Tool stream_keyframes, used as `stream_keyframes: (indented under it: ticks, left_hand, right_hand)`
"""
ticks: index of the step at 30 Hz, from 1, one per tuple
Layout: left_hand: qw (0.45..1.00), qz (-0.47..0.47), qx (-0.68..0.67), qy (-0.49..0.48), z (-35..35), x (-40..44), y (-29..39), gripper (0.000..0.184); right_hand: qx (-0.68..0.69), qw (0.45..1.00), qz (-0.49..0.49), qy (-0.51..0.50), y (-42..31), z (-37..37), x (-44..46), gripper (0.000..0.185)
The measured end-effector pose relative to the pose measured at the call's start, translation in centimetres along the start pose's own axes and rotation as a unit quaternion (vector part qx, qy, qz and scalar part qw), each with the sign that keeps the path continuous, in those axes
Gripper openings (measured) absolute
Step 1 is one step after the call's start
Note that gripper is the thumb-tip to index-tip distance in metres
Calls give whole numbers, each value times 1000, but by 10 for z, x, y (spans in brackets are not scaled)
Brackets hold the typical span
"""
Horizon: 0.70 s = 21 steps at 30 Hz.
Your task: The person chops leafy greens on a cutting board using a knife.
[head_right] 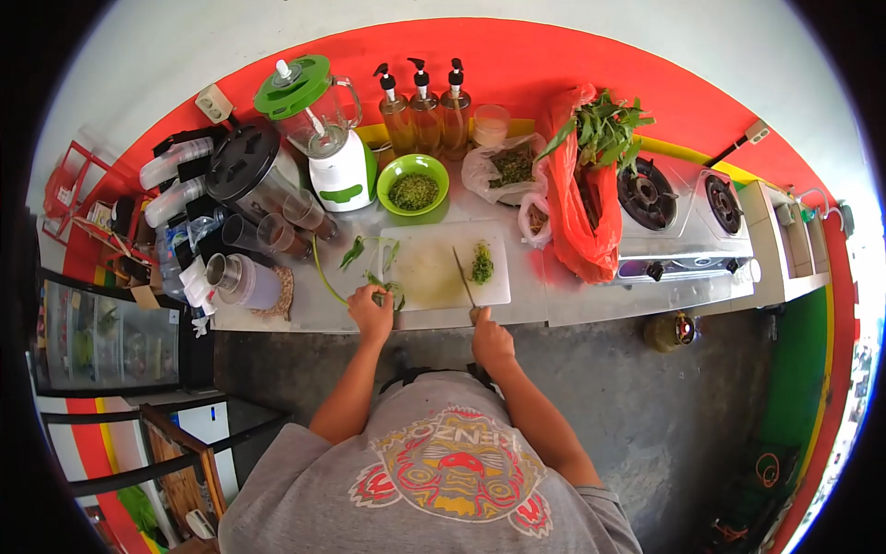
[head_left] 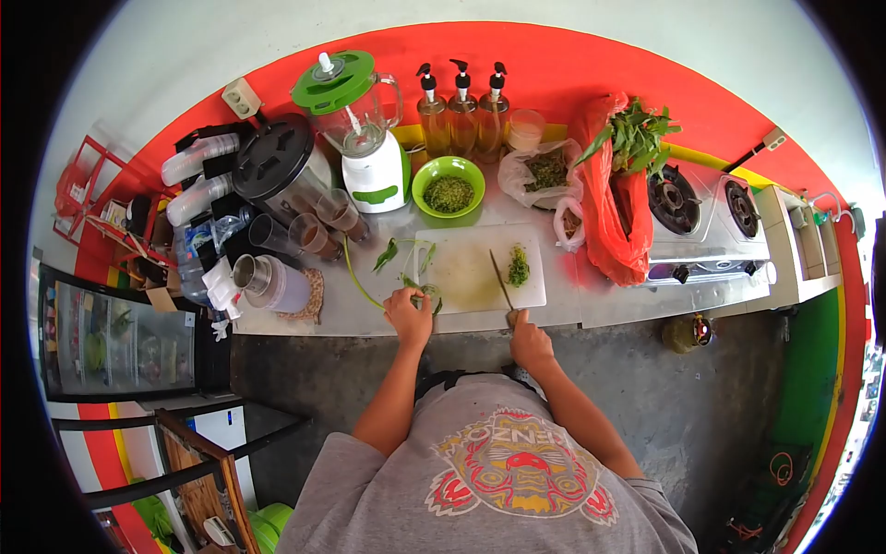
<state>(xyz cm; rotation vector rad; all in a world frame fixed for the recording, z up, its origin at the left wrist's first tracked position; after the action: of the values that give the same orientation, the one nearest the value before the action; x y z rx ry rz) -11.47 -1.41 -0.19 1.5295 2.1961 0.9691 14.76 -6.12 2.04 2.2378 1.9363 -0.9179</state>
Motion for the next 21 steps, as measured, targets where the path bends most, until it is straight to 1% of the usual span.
stream_keyframes:
  ticks: [2,4,5,7,8,9,11,15,17,19,21]
  left_hand:
    - [1000,7,25,9,-4,-2,6,19]
    - [997,62,35,-27,-9,-8,13,18]
    - [997,62,35,-29,-11,-11,15,18]
    - [988,96,86,-83,-10,-15,18,16]
    - [988,97,86,-85,-9,-15,16,16]
    - [989,82,79,-94,-5,-14,14,14]
    - [990,68,69,-103,1,-10,11,13]
    - [995,33,40,-81,2,2,7,12]
    - [997,20,27,-68,-1,8,3,12]
    - [997,-9,69,-32,-7,12,-5,13]
    - [996,-17,85,-27,-12,16,-12,14]
  right_hand:
    - [6,1000,-3,-10,-2,1,5,51]
    - [13,1000,-1,-20,-11,-5,3,53]
    - [11,999,-18,-24,-16,-6,-1,53]
    - [10,999,-34,-28,-23,-8,-4,52]
    - [22,996,-69,-44,-25,-6,-6,53]
    - [34,992,-103,-59,-27,-3,-8,53]
    - [19,991,-109,-75,-28,8,-10,53]
    - [-22,986,-118,-117,-27,18,-12,53]
    - [-13,987,-114,-111,-26,13,-14,52]
    - [-2,989,-107,-106,-24,12,-16,52]
    - [11,993,-72,-88,-19,13,-14,52]
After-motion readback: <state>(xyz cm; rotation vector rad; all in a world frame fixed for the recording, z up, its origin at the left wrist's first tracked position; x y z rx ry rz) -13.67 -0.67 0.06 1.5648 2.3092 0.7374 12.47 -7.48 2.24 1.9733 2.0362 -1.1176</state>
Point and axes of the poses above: each hand's wrist, its own x-axis towards the middle knuckle, its own z-axis out of the palm, y = z × x, the point moved 2 cm from there along x, towards the middle knuckle
